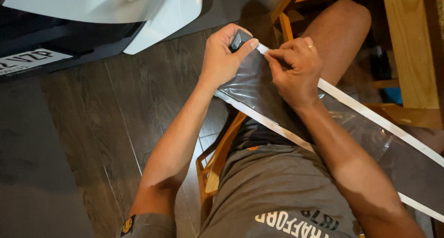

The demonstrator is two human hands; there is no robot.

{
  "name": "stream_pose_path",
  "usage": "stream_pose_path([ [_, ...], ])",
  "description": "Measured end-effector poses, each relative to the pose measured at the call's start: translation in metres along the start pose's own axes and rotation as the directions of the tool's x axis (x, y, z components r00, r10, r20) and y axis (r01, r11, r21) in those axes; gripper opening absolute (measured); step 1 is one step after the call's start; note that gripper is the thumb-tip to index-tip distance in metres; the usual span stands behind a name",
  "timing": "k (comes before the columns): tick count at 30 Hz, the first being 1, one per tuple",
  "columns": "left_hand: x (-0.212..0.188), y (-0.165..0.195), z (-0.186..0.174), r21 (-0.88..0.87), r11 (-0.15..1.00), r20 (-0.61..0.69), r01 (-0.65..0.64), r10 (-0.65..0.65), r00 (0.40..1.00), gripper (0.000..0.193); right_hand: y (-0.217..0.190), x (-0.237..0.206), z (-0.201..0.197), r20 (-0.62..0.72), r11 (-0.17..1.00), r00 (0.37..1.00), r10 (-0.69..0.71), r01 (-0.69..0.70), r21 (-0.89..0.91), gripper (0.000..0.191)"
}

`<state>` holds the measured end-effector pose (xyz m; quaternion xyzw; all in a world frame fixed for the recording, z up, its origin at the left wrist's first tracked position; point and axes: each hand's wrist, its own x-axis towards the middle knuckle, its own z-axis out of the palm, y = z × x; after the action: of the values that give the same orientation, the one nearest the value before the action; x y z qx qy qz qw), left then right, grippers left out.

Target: The person is repairing a window screen by applying green tape to the edges of the mesh. They cut the tape with scissors, peel the backing, and press it along the frame to secure the mesh.

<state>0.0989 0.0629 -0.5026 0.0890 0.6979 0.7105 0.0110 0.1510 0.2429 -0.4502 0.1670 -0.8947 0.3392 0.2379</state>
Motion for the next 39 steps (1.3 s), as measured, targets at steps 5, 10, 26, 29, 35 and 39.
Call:
stream_pose_path([
  [5,0.000,-0.001,0.002,0.034,0.999,-0.030,-0.027,0.028,0.999,0.015,-0.002,0.003,0.000,0.041,0.998,0.997,0.057,-0.058,0.009,0.010],
  [10,-0.002,-0.003,0.003,0.028,0.999,-0.031,-0.017,0.018,0.999,0.015,-0.004,0.005,0.002,0.098,0.988,0.995,-0.025,0.040,-0.151,0.013],
  [26,0.003,-0.003,0.001,-0.032,0.999,0.024,0.018,-0.017,1.000,0.015,0.014,-0.001,-0.015,0.200,0.988,0.974,-0.104,0.124,-0.088,0.027],
  [29,0.001,-0.003,0.000,-0.004,1.000,0.010,0.011,-0.011,1.000,0.015,0.014,-0.001,-0.014,0.216,0.975,0.966,-0.143,0.174,-0.134,0.031],
  [35,0.000,-0.003,0.000,-0.013,1.000,0.003,0.009,-0.009,1.000,0.014,0.009,-0.004,-0.009,0.149,0.935,0.951,-0.272,0.297,-0.194,0.018],
  [39,0.000,-0.002,0.000,-0.014,1.000,-0.003,-0.024,0.024,1.000,0.015,0.008,-0.002,-0.006,0.119,0.930,0.947,-0.299,0.317,-0.186,0.018],
])
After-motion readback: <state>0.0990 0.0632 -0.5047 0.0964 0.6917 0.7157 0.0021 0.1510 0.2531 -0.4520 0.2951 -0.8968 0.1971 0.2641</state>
